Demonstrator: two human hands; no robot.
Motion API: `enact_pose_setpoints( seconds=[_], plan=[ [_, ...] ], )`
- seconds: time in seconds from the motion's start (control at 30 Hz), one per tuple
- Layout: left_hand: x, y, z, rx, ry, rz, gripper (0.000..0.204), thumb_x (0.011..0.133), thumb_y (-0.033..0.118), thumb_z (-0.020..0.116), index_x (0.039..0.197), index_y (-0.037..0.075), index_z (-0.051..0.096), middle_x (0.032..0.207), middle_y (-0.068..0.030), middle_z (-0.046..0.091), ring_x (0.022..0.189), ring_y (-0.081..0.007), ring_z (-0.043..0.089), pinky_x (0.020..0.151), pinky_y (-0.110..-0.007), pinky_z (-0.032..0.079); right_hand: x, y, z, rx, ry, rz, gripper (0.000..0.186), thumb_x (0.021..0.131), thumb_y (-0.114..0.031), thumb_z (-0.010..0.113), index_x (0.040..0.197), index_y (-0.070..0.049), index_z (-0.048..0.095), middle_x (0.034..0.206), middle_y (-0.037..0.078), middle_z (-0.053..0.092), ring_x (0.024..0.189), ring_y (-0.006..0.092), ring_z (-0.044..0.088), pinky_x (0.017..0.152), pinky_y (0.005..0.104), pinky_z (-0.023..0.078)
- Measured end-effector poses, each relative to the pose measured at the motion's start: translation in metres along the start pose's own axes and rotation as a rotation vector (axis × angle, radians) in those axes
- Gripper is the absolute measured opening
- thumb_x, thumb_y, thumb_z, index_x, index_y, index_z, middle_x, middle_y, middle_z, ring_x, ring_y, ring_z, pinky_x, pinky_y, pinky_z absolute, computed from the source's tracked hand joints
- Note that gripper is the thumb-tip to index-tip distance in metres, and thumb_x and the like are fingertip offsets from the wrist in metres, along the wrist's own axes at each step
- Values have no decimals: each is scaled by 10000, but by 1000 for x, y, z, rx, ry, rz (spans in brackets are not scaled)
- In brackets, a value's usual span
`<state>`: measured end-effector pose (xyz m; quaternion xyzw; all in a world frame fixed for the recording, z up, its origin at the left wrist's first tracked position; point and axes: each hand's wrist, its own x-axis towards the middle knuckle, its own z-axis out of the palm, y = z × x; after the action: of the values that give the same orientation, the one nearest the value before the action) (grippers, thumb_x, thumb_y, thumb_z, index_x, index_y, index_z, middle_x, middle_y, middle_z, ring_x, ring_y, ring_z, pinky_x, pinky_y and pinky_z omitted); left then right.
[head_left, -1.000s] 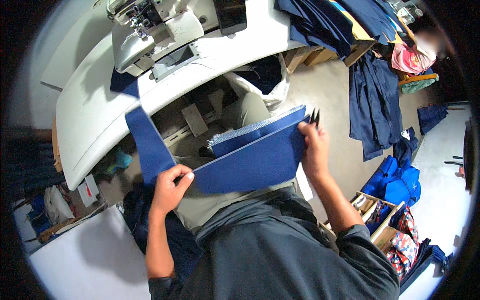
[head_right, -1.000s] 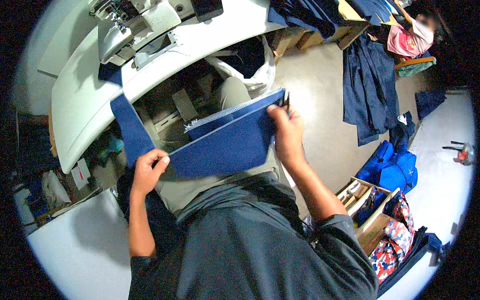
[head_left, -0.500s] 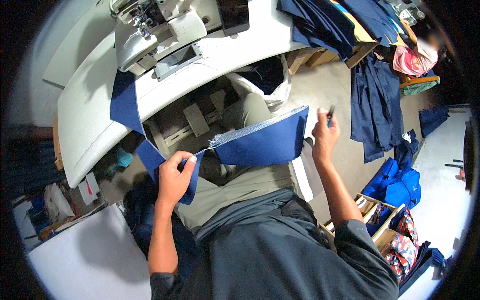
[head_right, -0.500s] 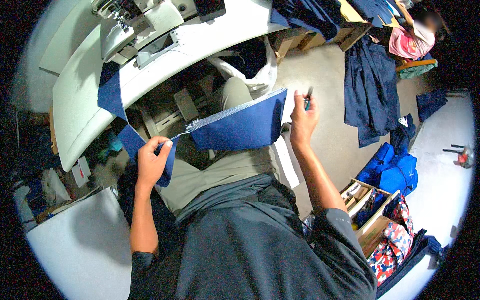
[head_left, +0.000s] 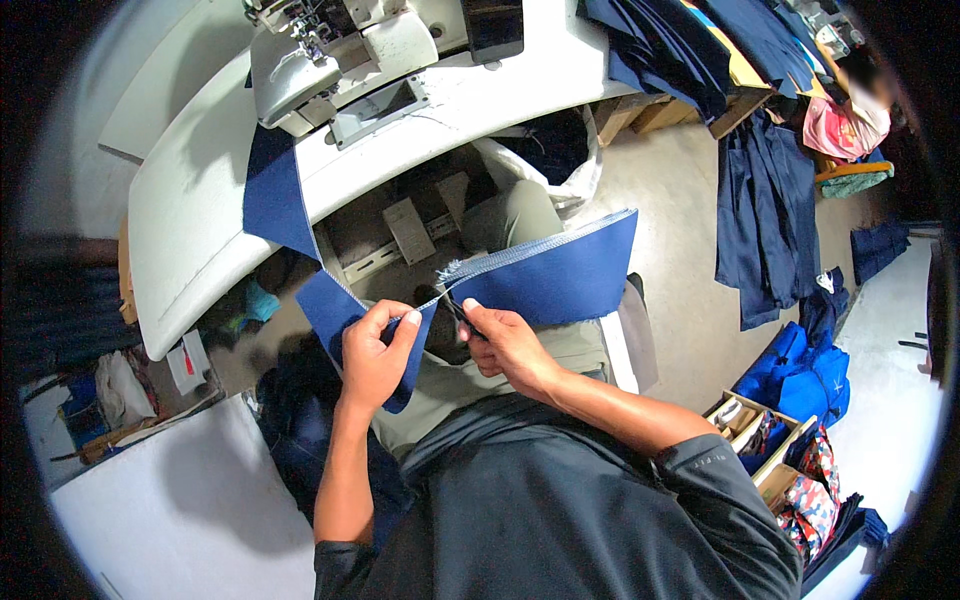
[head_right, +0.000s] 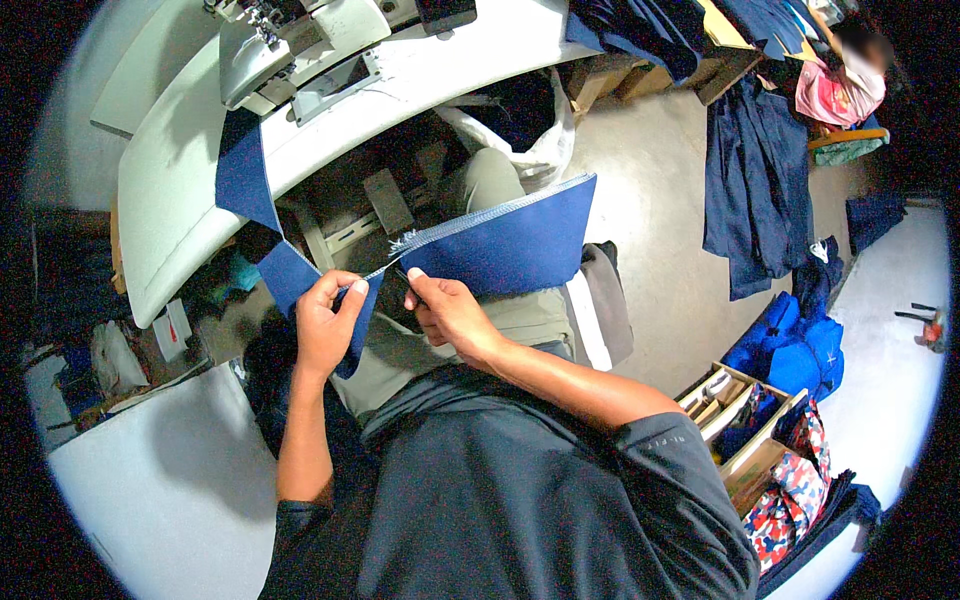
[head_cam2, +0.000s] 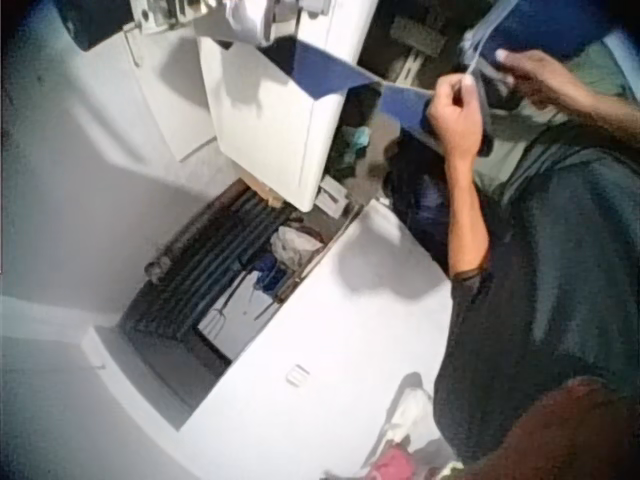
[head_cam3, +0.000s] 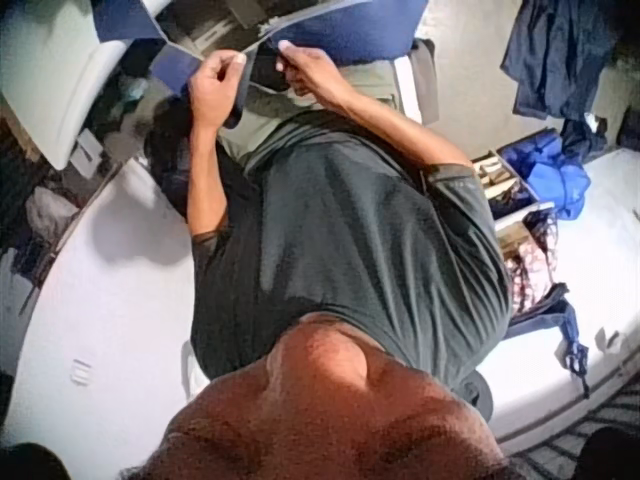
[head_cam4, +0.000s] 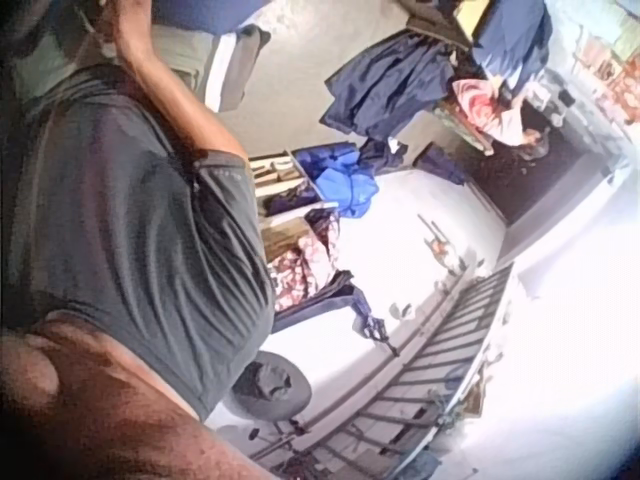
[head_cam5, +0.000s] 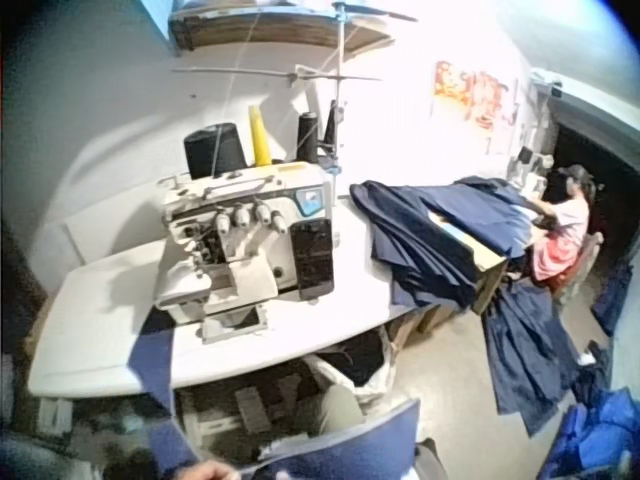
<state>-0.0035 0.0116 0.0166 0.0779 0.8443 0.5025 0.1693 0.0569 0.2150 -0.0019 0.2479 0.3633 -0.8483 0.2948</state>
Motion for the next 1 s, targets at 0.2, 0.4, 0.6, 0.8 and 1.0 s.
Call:
enact_pose_setpoints(
  seconds=[0.2, 0.4, 0.6, 0.8, 1.0],
  plan=[
    [-4, 1, 1, 0, -2, -14, 110, 967, 97, 676, 953, -12, 665, 819, 32, 635, 759, -31, 548, 677, -230, 464, 11, 2, 8, -25, 2, 19, 451, 1057, -502, 478, 863, -99, 536, 568, -95, 298, 475, 51, 206, 455, 269, 166],
    [-4, 1, 3, -15, -7, -8, 114, 960, 98, 687, 949, -14, 666, 808, 34, 635, 751, -29, 546, 670, -230, 465, 18, 8, 14, -94, 33, -96, 459, 1064, -492, 467, 825, -106, 536, 553, -74, 349, 454, 58, 265, 425, 270, 212],
    [-4, 5, 8, -43, 5, 16, 130, 956, 119, 692, 942, -9, 673, 767, 20, 631, 715, -34, 537, 639, -240, 456, -4, 6, 12, -83, 94, -127, 461, 1066, -475, 472, 775, -121, 518, 553, -64, 378, 453, 62, 274, 421, 264, 229],
    [-6, 9, 7, -75, 29, 25, 159, 961, 148, 688, 931, -8, 682, 695, -3, 627, 660, -41, 522, 598, -252, 443, -13, 6, 6, 0, 31, -222, 372, 1054, -431, 536, 846, -123, 521, 608, -63, 422, 464, 50, 282, 426, 246, 246],
    [-8, 23, 9, -153, 9, 61, 135, 985, 122, 658, 958, -10, 669, 767, 13, 633, 734, -34, 537, 660, -237, 456, -24, -1, 13, -181, 145, -388, 206, 1018, -284, 645, 916, -134, 549, 705, -74, 450, 559, 28, 326, 489, 213, 262]
  ],
)
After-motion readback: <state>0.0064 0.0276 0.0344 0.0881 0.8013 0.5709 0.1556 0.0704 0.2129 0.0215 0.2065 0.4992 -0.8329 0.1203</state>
